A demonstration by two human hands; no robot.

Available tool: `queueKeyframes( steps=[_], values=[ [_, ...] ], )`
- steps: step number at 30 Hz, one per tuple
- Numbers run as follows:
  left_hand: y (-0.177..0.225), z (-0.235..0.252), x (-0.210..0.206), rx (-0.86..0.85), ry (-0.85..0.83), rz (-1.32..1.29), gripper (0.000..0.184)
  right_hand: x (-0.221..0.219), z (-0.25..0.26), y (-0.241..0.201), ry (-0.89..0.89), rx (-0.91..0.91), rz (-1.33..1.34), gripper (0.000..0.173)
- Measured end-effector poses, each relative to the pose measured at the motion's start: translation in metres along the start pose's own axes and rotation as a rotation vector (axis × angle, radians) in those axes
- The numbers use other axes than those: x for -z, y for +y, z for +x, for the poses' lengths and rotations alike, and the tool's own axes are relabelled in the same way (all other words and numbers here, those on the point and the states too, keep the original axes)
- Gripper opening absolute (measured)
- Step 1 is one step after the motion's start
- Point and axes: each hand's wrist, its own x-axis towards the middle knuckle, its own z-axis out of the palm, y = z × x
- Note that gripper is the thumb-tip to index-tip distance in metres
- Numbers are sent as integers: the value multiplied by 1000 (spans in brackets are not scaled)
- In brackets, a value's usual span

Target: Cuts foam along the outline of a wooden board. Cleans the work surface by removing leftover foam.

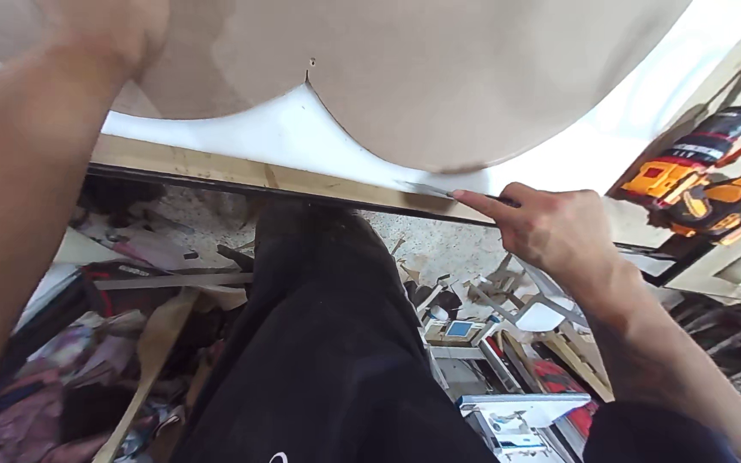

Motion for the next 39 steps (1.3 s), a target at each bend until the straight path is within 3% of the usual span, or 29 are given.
queueKeyframes(
  steps=[3, 9, 11, 13, 14, 16, 17, 20, 22, 28, 32, 39],
  values=[
    [10, 0, 8, 35, -22, 50, 31, 14, -19, 0, 18, 2, 39, 52],
    [19, -9, 22, -80, 192, -87, 51, 29, -72, -24, 68, -152, 107, 46],
    [23, -39, 19, -259, 329, -189, 59, 20, -90, -41, 107, -226, 118, 47],
    [47, -88, 6, -616, 394, -272, 64, 6, -104, -48, 198, -333, 121, 45],
    [65, -116, -18, -835, 406, -294, 58, -1, -113, -51, 229, -382, 133, 43],
    [110, -175, -68, -1167, 282, -294, 42, -16, -133, -57, 275, -460, 170, 41],
    [137, -193, -88, -1225, 221, -226, 41, -24, -137, -52, 314, -486, 178, 41],
    [202, -235, -133, -1099, 108, -122, 53, -43, -147, -32, 405, -516, 221, 40],
    [222, -250, -145, -986, 121, -99, 57, -51, -147, -12, 429, -481, 259, 40],
    [225, -282, -162, -802, 158, -129, 54, -71, -130, 33, 375, -244, 328, 41],
    [239, -287, -149, -709, 175, -182, 58, -69, -108, 44, 356, -91, 335, 46],
    [252, -298, -163, -630, 293, -249, 34, -59, -40, 42, 277, 159, 257, 52]
  ],
)
